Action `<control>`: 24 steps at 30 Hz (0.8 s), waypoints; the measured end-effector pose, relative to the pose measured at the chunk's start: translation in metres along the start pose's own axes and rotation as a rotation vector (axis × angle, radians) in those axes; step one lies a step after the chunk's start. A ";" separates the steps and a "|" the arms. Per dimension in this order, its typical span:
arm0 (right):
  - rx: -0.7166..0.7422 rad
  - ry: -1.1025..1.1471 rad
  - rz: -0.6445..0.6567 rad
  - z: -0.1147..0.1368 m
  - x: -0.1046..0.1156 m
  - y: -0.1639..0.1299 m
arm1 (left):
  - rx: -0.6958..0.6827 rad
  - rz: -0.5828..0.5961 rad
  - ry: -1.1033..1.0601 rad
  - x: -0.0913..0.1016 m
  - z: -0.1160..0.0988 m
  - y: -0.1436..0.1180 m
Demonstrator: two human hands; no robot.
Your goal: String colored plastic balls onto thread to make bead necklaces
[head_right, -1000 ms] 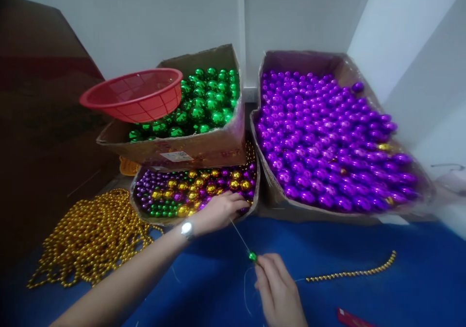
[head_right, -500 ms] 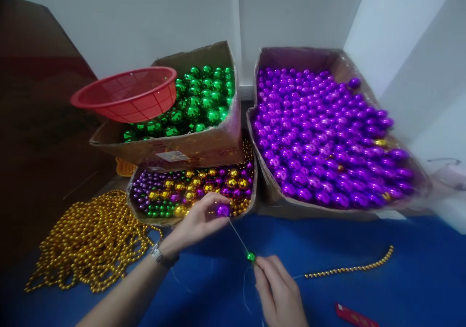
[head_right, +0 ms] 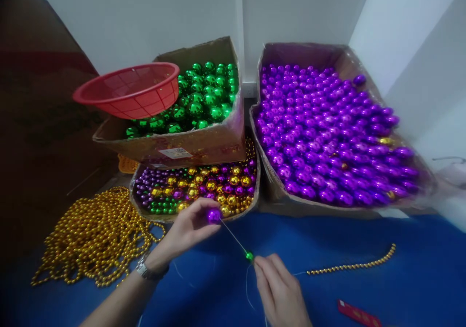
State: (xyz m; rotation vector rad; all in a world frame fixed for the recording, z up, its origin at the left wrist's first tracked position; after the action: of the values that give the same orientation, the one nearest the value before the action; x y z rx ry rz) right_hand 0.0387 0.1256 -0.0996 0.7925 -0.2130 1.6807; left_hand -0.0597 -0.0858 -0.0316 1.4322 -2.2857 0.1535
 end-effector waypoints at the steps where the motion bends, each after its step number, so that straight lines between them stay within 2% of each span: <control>1: 0.008 -0.019 -0.002 -0.001 0.001 0.000 | -0.015 0.000 0.025 0.001 -0.001 0.000; 4: 0.061 -0.129 -0.017 -0.004 0.003 -0.003 | -0.057 0.014 0.100 0.003 -0.006 -0.001; 8: 0.087 -0.324 -0.012 -0.009 0.002 -0.005 | -0.085 0.106 0.153 -0.001 -0.011 -0.002; 11: 0.076 -0.309 -0.004 -0.009 -0.001 -0.002 | -0.073 0.115 0.120 -0.008 -0.013 -0.003; 14: 0.073 -0.241 -0.005 -0.006 -0.003 0.001 | 0.037 0.070 -0.085 -0.015 -0.007 -0.005; 17: 0.060 -0.209 0.010 -0.005 -0.003 0.001 | 0.158 0.075 -0.337 -0.023 0.000 -0.008; 24: 0.057 -0.206 0.008 -0.006 -0.002 -0.001 | 0.228 0.070 -0.598 -0.030 0.006 -0.013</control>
State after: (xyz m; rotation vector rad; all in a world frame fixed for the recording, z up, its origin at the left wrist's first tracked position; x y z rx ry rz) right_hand 0.0372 0.1274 -0.1061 1.0099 -0.3124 1.6178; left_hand -0.0391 -0.0689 -0.0507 1.6848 -2.8756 0.0013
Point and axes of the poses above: each hand's wrist, its own y-axis towards the middle knuckle, its own x-axis out of the back of the hand, z = x × y, the point moved 4 cm from there along y, towards the middle knuckle, and after that the axes turned 5 degrees about z, right-handed, at the moved point
